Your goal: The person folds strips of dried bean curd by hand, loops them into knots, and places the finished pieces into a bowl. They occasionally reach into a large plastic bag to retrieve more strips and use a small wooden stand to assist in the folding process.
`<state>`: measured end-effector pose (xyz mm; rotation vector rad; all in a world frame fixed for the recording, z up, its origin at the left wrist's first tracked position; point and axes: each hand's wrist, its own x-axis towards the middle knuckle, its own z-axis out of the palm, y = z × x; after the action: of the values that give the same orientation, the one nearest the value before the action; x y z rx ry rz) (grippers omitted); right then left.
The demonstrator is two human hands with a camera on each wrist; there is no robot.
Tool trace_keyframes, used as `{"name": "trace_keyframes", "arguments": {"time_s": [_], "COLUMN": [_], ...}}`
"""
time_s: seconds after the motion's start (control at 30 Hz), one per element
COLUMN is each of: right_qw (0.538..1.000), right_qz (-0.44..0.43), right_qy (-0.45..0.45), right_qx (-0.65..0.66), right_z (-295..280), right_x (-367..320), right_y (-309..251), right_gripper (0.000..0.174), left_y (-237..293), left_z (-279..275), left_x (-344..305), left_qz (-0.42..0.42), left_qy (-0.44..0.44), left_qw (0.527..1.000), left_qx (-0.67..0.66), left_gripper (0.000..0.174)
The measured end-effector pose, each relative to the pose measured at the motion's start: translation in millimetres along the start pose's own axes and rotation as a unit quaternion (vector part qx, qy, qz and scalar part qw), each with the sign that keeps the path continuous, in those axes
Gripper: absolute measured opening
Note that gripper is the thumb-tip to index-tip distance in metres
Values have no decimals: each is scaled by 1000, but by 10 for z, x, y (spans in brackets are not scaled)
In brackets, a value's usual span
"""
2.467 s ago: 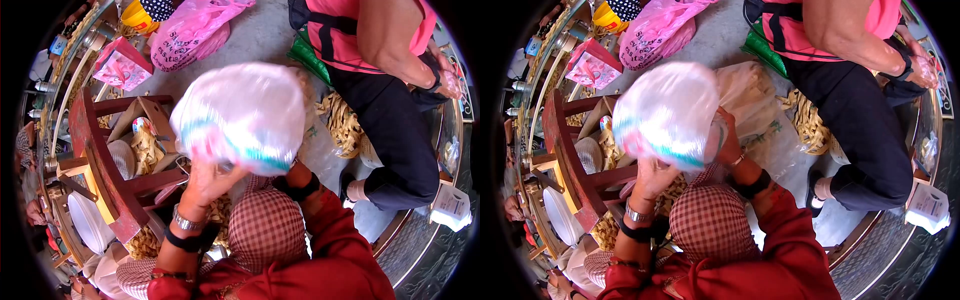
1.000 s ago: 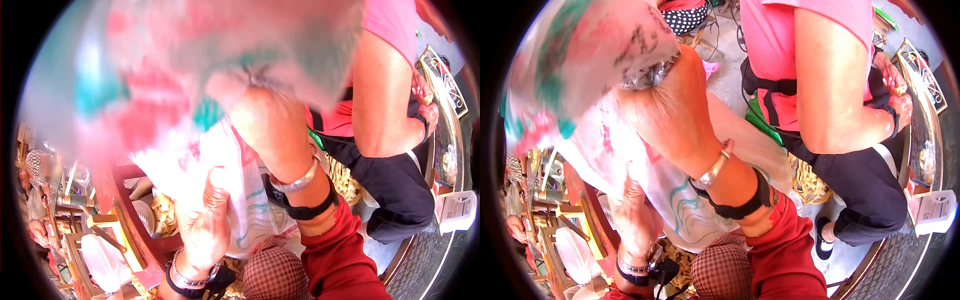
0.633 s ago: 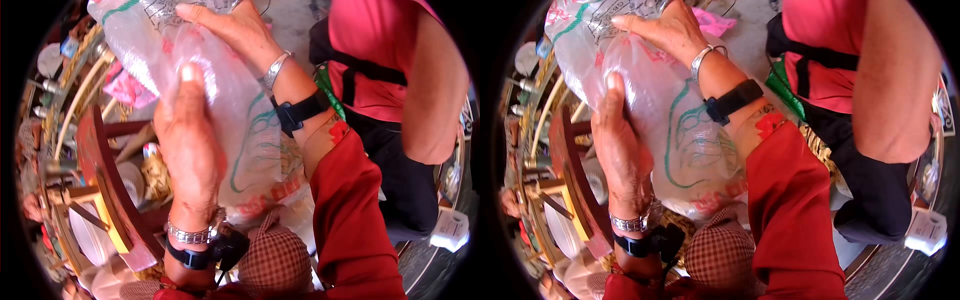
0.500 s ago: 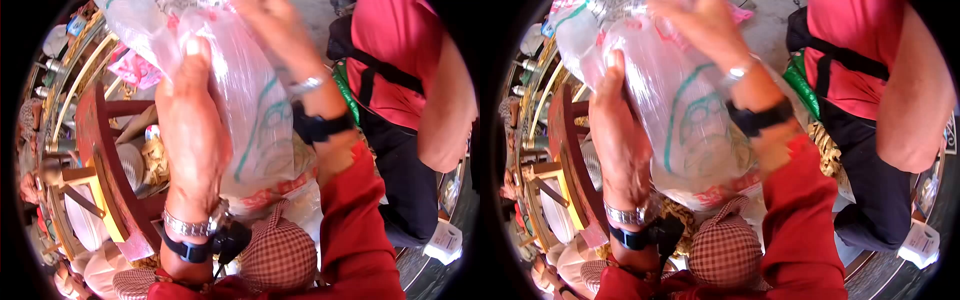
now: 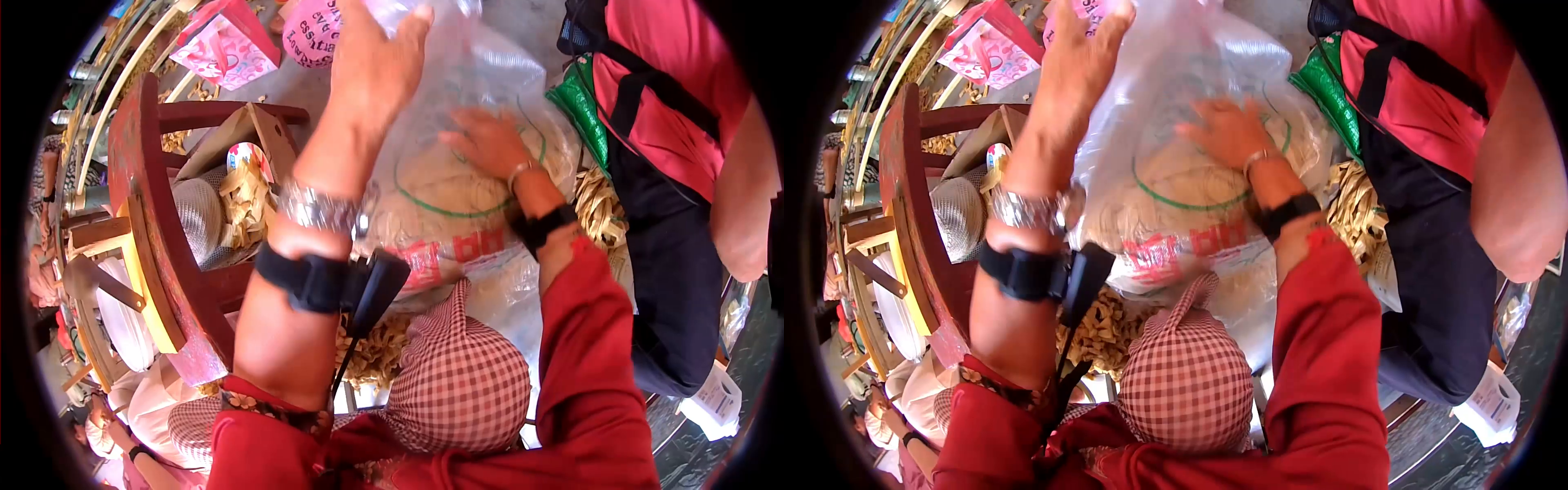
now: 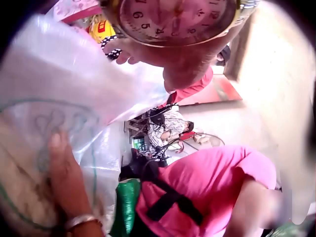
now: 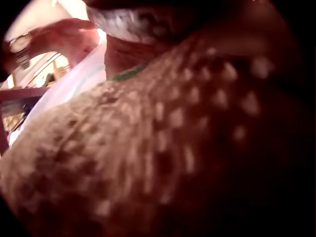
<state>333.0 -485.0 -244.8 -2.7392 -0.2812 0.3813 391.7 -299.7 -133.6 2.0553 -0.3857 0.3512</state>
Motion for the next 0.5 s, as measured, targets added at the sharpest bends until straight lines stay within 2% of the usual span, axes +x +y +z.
{"name": "trace_keyframes", "arguments": {"time_s": [0.03, 0.1, 0.13, 0.17, 0.23, 0.3, 0.4, 0.5], "right_qw": [998, 983, 978, 971, 960, 954, 952, 951], "right_qz": [22, 62, 68, 73, 82, 93, 103, 94], "right_qy": [-54, -158, -186, -213, -258, -279, -282, -291], "right_qx": [-20, -64, -69, -75, -74, -60, -62, -42], "right_z": [53, 91, 76, 70, 83, 95, 121, 90], "right_x": [66, 227, 301, 370, 472, 581, 735, 900], "right_y": [35, 66, 64, 58, 65, 80, 103, 90], "right_gripper": [69, 78, 80, 83, 87, 92, 97, 96], "left_y": [91, 109, 151, 204, 226, 79, -15, -184], "left_z": [-14, -4, -58, -102, -180, -165, -107, 43], "left_x": [-196, -673, -913, -1211, -1703, -2211, -2381, -2473], "left_qz": [5, 29, 22, 28, 74, 61, 6, 43], "left_qy": [-18, -5, -67, -118, -256, -316, -313, -242], "left_qw": [1000, 996, 991, 977, 940, 917, 904, 910], "left_qx": [-16, 87, 117, 178, 212, 236, 292, 333], "left_gripper": [73, 75, 74, 81, 87, 91, 78, 63]}}
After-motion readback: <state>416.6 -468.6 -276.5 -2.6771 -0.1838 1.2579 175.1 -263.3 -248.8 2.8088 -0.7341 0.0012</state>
